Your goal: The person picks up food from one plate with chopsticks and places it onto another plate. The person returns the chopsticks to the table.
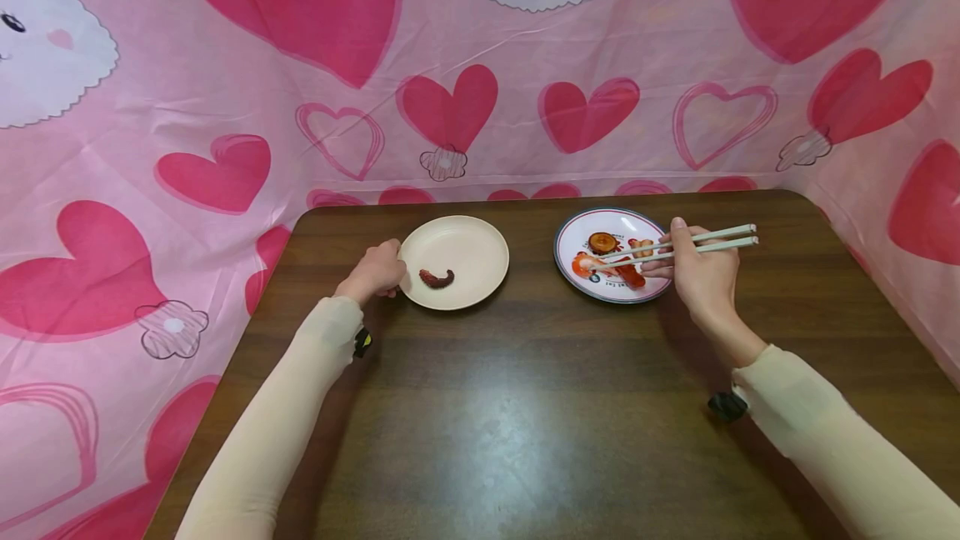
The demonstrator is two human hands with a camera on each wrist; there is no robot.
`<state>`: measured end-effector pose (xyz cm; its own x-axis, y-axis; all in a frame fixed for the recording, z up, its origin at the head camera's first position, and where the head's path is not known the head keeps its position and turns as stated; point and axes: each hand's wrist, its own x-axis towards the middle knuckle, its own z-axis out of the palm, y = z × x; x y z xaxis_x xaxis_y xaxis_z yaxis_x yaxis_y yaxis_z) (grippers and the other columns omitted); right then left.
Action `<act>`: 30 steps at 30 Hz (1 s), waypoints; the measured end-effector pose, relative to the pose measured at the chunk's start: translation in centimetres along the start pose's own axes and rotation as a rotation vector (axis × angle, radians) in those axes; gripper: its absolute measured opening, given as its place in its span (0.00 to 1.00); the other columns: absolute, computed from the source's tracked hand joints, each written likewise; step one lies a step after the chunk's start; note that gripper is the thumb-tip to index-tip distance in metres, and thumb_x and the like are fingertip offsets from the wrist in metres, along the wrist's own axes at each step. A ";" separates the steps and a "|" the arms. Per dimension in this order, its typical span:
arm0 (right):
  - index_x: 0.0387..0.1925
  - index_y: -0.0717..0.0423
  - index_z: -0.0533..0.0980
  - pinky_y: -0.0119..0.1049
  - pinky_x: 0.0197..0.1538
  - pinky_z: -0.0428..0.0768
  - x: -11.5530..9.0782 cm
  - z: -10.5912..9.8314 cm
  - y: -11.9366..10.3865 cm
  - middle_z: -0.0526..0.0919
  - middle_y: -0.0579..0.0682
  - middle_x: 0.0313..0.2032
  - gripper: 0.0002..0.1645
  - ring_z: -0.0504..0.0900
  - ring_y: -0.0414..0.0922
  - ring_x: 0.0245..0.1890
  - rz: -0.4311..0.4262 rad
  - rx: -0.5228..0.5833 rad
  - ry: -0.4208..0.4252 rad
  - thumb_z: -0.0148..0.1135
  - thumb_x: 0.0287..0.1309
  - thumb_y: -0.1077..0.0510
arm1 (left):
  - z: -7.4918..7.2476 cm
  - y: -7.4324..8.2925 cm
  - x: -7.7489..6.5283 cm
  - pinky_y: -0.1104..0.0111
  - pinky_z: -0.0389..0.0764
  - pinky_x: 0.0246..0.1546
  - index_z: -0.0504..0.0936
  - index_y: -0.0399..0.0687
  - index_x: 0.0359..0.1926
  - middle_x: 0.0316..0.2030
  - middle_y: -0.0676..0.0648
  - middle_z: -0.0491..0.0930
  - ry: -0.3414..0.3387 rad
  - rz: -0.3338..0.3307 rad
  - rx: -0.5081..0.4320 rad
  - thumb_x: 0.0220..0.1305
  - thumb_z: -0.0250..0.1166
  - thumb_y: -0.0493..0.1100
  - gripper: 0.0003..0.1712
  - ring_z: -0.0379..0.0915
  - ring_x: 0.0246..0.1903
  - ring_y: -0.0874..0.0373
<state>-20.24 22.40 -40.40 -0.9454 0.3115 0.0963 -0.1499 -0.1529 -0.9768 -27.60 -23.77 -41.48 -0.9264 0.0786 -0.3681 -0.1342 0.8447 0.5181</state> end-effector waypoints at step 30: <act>0.41 0.76 0.76 0.41 0.26 0.84 -0.5 -0.1 -0.4 0.87 0.56 0.23 0.27 0.89 0.47 0.19 -0.024 -0.013 0.023 0.62 0.75 0.49 | -0.1 0.1 -0.2 0.67 0.76 0.18 0.68 0.34 0.61 0.37 0.34 0.76 -0.003 -0.001 -0.022 0.73 0.51 0.36 0.19 0.74 0.20 0.53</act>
<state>-19.69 22.42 -40.06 -0.9344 0.3369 0.1158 -0.1687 -0.1324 -0.9767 -27.49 -23.72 -41.32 -0.9252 0.0795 -0.3711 -0.1430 0.8327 0.5350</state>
